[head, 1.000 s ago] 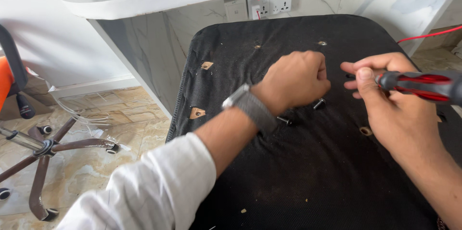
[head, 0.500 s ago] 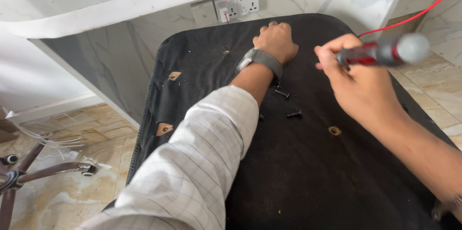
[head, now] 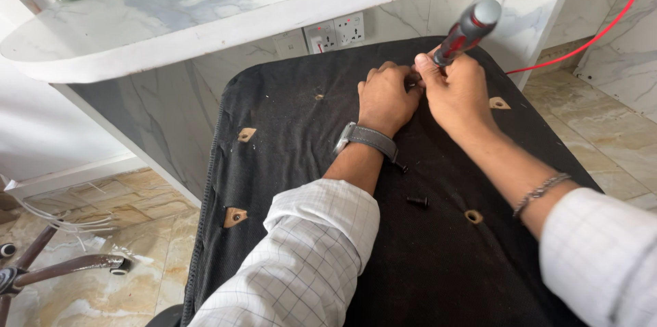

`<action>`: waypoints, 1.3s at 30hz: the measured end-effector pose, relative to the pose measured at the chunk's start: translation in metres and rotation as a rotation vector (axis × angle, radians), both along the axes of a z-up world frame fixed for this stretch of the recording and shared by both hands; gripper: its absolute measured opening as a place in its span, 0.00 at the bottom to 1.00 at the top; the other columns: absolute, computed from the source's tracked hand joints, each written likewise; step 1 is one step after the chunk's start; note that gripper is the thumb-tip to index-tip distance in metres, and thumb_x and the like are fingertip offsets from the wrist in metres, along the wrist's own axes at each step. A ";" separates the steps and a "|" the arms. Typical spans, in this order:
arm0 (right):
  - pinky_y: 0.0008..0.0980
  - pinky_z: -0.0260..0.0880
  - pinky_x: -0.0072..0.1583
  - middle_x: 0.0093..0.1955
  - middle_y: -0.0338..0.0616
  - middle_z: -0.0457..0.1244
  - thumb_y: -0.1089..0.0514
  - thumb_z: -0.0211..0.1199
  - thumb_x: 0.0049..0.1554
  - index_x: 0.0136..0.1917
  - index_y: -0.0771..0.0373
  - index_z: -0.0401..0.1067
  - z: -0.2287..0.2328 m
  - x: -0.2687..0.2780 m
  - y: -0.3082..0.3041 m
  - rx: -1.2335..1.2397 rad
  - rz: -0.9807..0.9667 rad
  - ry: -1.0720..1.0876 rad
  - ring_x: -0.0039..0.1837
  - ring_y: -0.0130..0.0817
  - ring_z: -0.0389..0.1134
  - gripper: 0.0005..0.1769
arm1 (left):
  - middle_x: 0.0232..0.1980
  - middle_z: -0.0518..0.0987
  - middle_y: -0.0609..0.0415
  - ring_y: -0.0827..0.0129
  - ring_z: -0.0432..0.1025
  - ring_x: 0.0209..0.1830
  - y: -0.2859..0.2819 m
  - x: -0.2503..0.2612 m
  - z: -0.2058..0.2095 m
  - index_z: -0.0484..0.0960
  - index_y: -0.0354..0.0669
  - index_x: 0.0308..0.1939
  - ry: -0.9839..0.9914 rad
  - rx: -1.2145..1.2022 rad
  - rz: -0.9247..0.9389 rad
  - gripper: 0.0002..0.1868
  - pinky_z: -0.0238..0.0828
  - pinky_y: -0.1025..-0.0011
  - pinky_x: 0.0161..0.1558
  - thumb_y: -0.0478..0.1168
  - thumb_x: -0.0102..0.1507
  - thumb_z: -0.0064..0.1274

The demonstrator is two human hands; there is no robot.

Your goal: The person uses a screwdriver to remove multiple screws from the underside of a black upholstered chair seat. Screws are placed on the seat surface as they are removed. The person works methodically across several screw locations.

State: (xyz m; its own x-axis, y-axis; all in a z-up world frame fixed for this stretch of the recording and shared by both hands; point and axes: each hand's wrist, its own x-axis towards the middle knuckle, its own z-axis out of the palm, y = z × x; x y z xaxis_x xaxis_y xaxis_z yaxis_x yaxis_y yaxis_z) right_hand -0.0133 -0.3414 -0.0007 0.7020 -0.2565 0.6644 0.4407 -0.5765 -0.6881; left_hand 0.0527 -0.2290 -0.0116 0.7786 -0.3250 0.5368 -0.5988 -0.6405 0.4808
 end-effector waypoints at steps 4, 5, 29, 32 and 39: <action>0.31 0.73 0.44 0.41 0.47 0.72 0.54 0.60 0.68 0.48 0.69 0.72 -0.004 0.001 0.009 0.067 -0.149 -0.030 0.42 0.32 0.74 0.14 | 0.46 0.84 0.53 0.54 0.75 0.52 0.001 -0.004 0.003 0.89 0.50 0.38 -0.022 -0.011 0.009 0.09 0.67 0.51 0.55 0.45 0.57 0.62; 0.30 0.74 0.43 0.41 0.46 0.72 0.54 0.59 0.69 0.47 0.69 0.72 -0.004 -0.002 0.009 0.107 -0.151 -0.020 0.41 0.31 0.74 0.15 | 0.45 0.84 0.53 0.53 0.75 0.51 0.002 -0.006 0.003 0.90 0.50 0.38 -0.041 -0.014 0.015 0.08 0.67 0.51 0.55 0.45 0.57 0.62; 0.30 0.72 0.43 0.38 0.43 0.70 0.51 0.54 0.70 0.46 0.65 0.74 -0.011 0.012 0.001 0.140 -0.093 0.008 0.40 0.29 0.71 0.17 | 0.38 0.86 0.49 0.56 0.81 0.40 -0.001 -0.006 0.011 0.89 0.47 0.40 0.075 -0.074 -0.037 0.10 0.76 0.60 0.46 0.44 0.57 0.64; 0.34 0.69 0.43 0.40 0.45 0.68 0.54 0.55 0.69 0.50 0.65 0.72 -0.016 0.015 0.002 0.051 -0.143 -0.007 0.40 0.34 0.68 0.12 | 0.39 0.87 0.51 0.58 0.82 0.40 -0.003 0.001 0.010 0.90 0.46 0.37 0.022 -0.071 -0.023 0.07 0.78 0.62 0.45 0.42 0.57 0.63; 0.34 0.68 0.44 0.43 0.45 0.68 0.61 0.58 0.67 0.49 0.66 0.69 -0.013 0.003 0.008 -0.019 -0.161 -0.081 0.41 0.32 0.69 0.06 | 0.40 0.87 0.53 0.60 0.82 0.39 -0.002 0.004 0.010 0.89 0.47 0.37 0.057 -0.001 -0.048 0.08 0.78 0.63 0.44 0.42 0.56 0.62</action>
